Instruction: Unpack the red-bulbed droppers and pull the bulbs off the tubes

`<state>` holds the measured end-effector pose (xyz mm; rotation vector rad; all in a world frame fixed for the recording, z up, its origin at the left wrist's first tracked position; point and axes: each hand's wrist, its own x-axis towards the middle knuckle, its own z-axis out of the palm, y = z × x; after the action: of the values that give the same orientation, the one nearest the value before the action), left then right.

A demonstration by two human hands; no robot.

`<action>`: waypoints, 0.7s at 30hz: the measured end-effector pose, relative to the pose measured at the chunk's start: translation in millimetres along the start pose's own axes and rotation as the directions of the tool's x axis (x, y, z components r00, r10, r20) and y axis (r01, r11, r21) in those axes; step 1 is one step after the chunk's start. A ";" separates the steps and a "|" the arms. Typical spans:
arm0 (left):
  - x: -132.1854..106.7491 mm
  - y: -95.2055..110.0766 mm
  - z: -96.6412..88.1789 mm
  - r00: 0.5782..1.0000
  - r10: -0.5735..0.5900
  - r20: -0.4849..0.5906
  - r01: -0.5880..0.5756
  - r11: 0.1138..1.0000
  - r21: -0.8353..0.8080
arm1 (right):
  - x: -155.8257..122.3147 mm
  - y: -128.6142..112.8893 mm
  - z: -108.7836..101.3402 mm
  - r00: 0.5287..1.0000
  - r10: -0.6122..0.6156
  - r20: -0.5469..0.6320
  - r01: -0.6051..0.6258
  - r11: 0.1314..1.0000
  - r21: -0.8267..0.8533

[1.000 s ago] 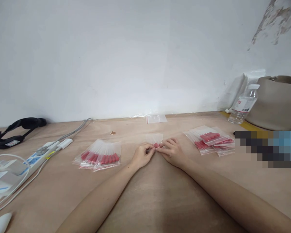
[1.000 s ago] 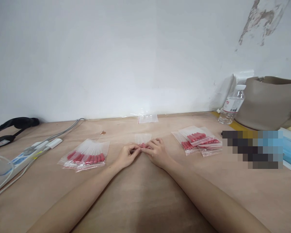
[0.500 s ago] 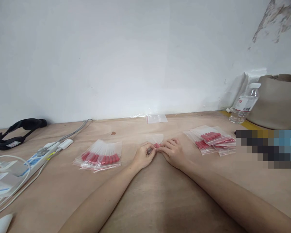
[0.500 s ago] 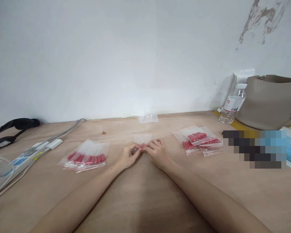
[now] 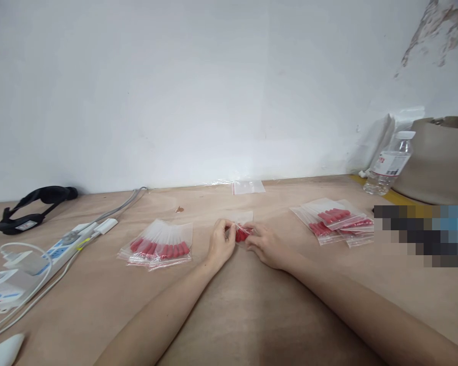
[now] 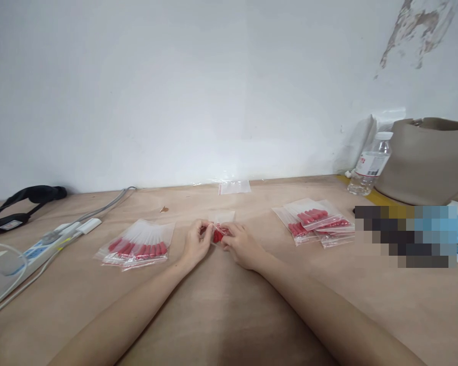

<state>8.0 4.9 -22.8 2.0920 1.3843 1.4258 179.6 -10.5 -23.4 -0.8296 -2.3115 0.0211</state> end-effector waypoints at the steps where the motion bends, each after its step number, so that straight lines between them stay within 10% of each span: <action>1: 0.2 -0.8 -2.2 1.000 0.000 -0.023 0.000 1.000 -0.001 | -1.7 2.3 -4.8 1.000 0.003 0.020 -0.004 0.997 0.080; 12: 4.8 2.1 -17.8 0.846 0.151 0.511 -0.252 0.958 0.134 | -13.7 34.4 -20.5 0.961 0.273 -0.035 -0.249 0.916 0.316; 17: 4.5 5.6 -18.5 0.888 0.197 0.417 -0.285 0.945 0.162 | -13.4 35.3 -14.6 0.940 0.278 -0.199 -0.246 0.954 0.171; 21: 1.9 3.6 -19.0 0.889 0.232 0.395 -0.307 0.942 0.137 | -9.7 31.5 -15.3 0.967 0.241 -0.083 -0.224 0.959 0.175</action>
<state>-5.5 -0.8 -10.1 2.6024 1.1512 0.9248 211.9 6.0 -24.5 -0.9882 -2.0727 0.2633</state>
